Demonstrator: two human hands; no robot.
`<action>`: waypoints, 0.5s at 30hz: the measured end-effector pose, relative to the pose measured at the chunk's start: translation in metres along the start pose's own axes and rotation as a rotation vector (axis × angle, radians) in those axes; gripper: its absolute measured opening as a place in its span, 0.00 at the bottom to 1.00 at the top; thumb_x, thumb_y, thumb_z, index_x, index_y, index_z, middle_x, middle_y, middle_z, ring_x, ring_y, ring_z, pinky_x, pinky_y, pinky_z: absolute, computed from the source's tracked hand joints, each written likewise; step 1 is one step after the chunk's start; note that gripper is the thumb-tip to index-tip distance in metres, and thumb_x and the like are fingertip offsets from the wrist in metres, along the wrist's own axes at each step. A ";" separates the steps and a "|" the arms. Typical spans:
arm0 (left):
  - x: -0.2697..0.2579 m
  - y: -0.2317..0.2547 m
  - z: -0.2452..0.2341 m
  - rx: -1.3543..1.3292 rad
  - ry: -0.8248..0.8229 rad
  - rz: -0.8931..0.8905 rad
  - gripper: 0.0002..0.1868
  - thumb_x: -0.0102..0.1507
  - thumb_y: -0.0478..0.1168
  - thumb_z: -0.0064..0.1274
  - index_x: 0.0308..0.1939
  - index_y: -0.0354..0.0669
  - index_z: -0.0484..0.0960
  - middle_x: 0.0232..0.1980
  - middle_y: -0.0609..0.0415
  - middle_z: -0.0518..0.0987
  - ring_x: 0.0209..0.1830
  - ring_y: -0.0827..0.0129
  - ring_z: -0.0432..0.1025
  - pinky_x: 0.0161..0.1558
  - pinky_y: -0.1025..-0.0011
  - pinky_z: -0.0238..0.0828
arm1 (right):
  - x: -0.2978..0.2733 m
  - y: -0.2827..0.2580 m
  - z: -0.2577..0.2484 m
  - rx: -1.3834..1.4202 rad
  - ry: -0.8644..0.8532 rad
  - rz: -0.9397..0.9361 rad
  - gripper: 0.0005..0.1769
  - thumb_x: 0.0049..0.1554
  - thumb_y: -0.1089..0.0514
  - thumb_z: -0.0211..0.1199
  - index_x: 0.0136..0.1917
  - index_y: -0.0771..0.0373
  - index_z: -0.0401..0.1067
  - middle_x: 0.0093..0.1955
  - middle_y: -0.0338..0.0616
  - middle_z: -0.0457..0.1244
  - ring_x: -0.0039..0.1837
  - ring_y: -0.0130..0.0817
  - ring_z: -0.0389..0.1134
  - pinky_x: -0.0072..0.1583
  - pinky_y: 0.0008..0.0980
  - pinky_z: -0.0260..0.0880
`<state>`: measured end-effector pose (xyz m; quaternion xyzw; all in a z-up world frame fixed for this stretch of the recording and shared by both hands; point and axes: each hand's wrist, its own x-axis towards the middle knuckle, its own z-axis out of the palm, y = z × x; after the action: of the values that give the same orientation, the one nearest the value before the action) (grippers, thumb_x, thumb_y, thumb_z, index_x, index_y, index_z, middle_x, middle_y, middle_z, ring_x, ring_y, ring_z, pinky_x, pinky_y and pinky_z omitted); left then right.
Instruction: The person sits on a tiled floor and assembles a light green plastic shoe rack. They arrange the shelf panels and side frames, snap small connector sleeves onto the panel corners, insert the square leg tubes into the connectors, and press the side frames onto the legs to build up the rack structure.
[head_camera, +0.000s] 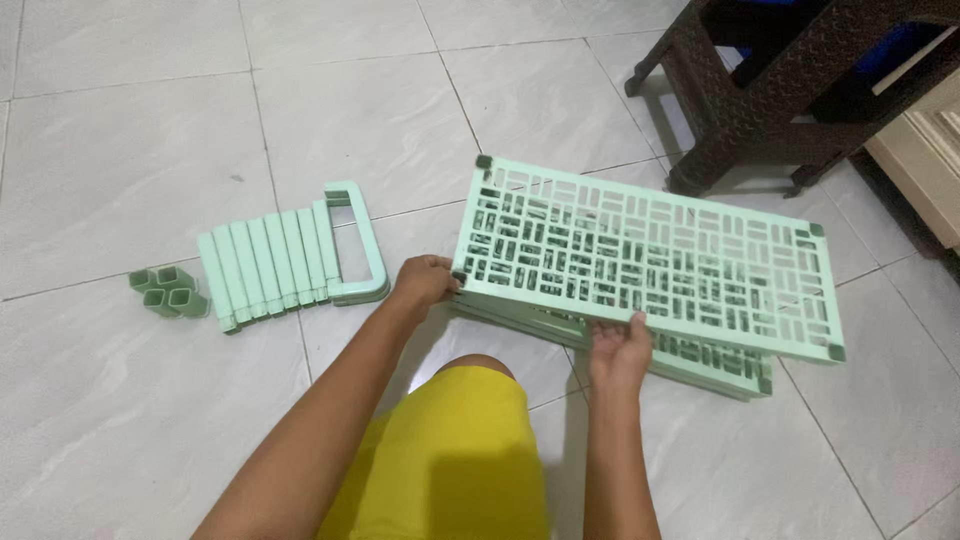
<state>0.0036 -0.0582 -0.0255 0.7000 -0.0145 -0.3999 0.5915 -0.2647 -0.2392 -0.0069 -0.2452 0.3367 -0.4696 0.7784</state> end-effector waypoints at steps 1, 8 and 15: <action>-0.006 0.004 -0.005 -0.043 -0.008 0.014 0.19 0.55 0.22 0.56 0.51 0.32 0.81 0.44 0.47 0.83 0.40 0.65 0.79 0.42 0.72 0.80 | -0.001 0.000 0.004 0.025 0.005 0.033 0.21 0.69 0.52 0.46 0.71 0.65 0.59 0.64 0.53 0.61 0.63 0.43 0.65 0.64 0.47 0.68; -0.055 0.013 -0.073 -0.108 0.016 0.111 0.24 0.58 0.25 0.56 0.59 0.31 0.77 0.52 0.48 0.82 0.48 0.66 0.79 0.50 0.73 0.80 | -0.015 0.009 0.045 0.136 -0.053 0.297 0.30 0.67 0.47 0.44 0.76 0.64 0.53 0.74 0.58 0.53 0.71 0.50 0.57 0.71 0.53 0.58; -0.118 -0.014 -0.188 -0.125 0.218 0.165 0.30 0.58 0.26 0.59 0.65 0.30 0.74 0.58 0.43 0.78 0.54 0.61 0.76 0.54 0.70 0.78 | -0.036 0.009 0.086 0.235 -0.103 0.326 0.38 0.68 0.43 0.42 0.80 0.70 0.44 0.81 0.62 0.46 0.79 0.56 0.52 0.77 0.60 0.50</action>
<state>0.0260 0.1578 0.0231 0.6976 0.0175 -0.2716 0.6628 -0.2071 -0.1976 0.0536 -0.1187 0.2744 -0.3605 0.8835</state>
